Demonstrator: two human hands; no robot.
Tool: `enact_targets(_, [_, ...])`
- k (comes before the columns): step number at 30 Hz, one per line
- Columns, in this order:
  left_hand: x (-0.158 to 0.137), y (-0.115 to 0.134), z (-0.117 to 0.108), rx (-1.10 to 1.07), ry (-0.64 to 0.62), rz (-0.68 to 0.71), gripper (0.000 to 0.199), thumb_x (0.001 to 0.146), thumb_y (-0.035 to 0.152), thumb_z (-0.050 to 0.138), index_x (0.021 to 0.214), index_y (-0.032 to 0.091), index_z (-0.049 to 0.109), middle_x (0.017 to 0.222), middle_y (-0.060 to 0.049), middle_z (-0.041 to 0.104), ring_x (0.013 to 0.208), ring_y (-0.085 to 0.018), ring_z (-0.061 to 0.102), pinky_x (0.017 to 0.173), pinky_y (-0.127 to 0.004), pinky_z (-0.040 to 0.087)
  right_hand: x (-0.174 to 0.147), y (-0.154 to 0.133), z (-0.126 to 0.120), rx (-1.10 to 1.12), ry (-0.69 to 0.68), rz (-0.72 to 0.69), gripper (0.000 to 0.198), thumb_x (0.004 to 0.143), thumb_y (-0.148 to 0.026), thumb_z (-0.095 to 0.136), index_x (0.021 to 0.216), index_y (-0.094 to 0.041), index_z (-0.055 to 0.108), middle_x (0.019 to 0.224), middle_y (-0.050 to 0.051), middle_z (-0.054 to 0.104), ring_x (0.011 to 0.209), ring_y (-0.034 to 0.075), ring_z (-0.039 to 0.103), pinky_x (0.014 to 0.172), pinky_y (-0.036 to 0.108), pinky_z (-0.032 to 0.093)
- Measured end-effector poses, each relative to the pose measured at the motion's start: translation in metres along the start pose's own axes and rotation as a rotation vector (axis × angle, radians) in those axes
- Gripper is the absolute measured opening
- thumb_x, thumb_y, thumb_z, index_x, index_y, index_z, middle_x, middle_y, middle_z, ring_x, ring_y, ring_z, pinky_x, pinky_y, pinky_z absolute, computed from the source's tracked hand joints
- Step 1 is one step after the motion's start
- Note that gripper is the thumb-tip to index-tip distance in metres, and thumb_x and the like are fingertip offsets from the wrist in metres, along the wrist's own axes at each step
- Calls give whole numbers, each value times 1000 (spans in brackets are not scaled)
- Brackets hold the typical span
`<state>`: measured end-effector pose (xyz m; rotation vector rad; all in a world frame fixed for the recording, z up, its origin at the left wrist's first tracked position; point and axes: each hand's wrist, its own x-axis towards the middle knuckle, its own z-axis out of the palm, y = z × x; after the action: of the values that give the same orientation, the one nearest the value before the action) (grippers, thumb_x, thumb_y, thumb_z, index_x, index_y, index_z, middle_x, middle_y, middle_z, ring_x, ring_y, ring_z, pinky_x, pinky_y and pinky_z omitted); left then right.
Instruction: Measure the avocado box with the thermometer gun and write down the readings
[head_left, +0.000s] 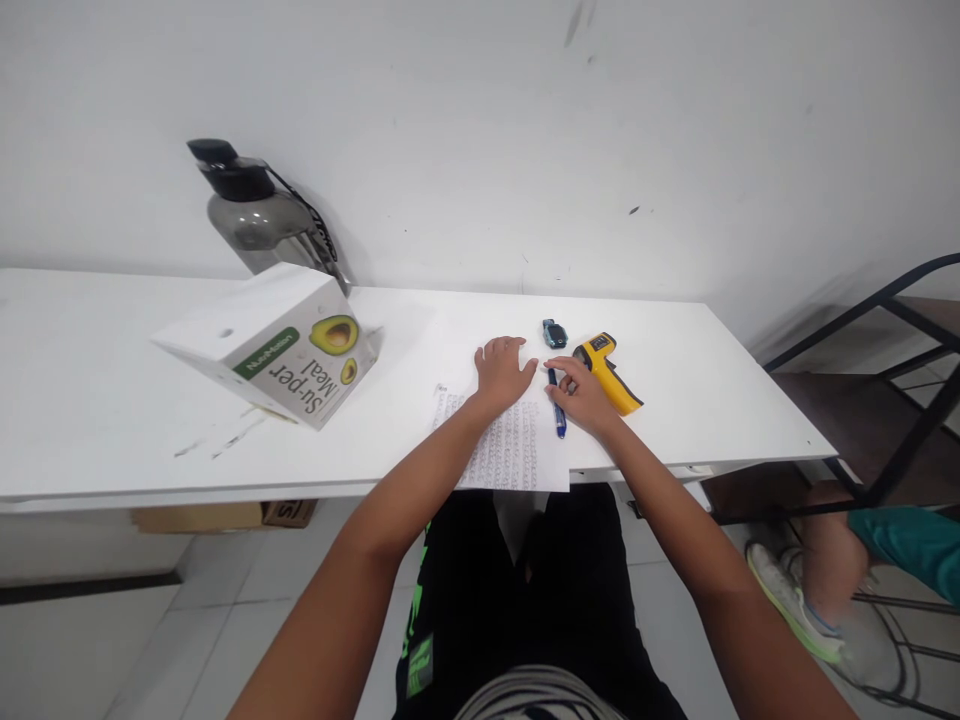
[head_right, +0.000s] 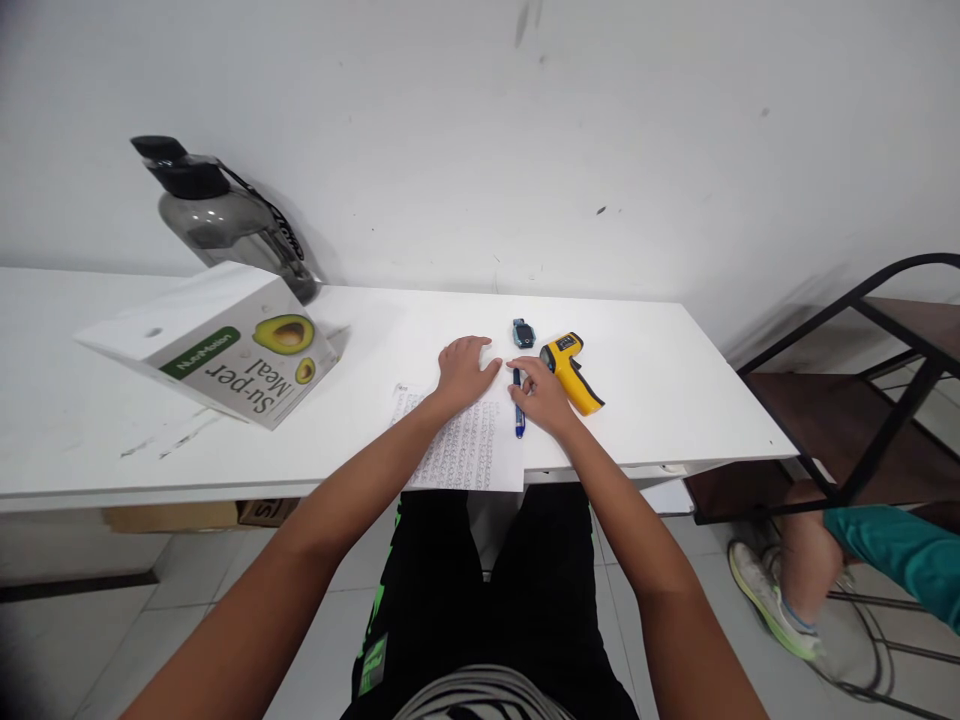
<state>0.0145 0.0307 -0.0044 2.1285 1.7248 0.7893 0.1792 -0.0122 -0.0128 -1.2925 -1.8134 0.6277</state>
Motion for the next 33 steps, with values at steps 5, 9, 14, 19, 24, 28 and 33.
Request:
enact_targets(5, [0, 1, -1, 7, -1, -4, 38, 88, 41, 47, 123, 28, 52, 134, -5, 53, 131, -25, 40, 113, -45, 25, 0, -4, -1, -6, -5, 8, 32, 81, -30, 62, 112, -26, 63, 123, 7, 55, 64, 12, 52, 68, 35, 51])
enact_targets(9, [0, 0, 0, 0, 2, -3, 38, 88, 42, 47, 123, 28, 52, 134, -4, 53, 130, -25, 40, 113, -45, 25, 0, -4, -1, -8, 5, 8, 30, 83, -33, 61, 112, -26, 63, 122, 7, 56, 65, 12, 53, 69, 35, 51])
enact_targets(14, [2, -3, 3, -4, 12, 7, 38, 88, 42, 47, 123, 28, 52, 133, -5, 53, 130, -25, 40, 113, -46, 25, 1, -4, -1, -37, 25, 25, 27, 86, -35, 56, 110, -25, 64, 119, 7, 59, 70, 14, 55, 72, 35, 50])
enact_targets(19, [1, -3, 3, 21, 12, 10, 38, 88, 42, 47, 123, 30, 51, 133, -5, 53, 130, -26, 40, 112, -46, 26, 2, -2, 0, -27, 43, 28, 28, 88, -38, 53, 110, -25, 65, 119, 7, 60, 75, 16, 57, 75, 36, 51])
enact_targets(24, [1, -1, 1, -2, 8, 0, 39, 88, 42, 47, 124, 28, 52, 133, -5, 54, 130, -25, 40, 113, -45, 25, 3, -2, 0, 48, 52, 81, 30, 90, -42, 49, 108, -24, 66, 115, 7, 61, 80, 17, 59, 74, 35, 51])
enact_targets(28, [1, -1, 1, -3, 11, 5, 39, 88, 42, 47, 124, 29, 51, 133, -5, 54, 130, -26, 40, 113, -46, 25, 3, -4, -1, 142, 44, 159, 33, 90, -47, 49, 107, -23, 65, 105, 6, 62, 63, 13, 57, 68, 33, 51])
enact_targets(33, [0, 0, 0, 2, 9, 4, 40, 88, 42, 47, 125, 26, 52, 132, -7, 54, 130, -26, 40, 112, -45, 25, 2, -8, -2, 146, 44, 178, 40, 90, -54, 48, 107, -22, 65, 104, 5, 61, 64, 12, 57, 68, 32, 50])
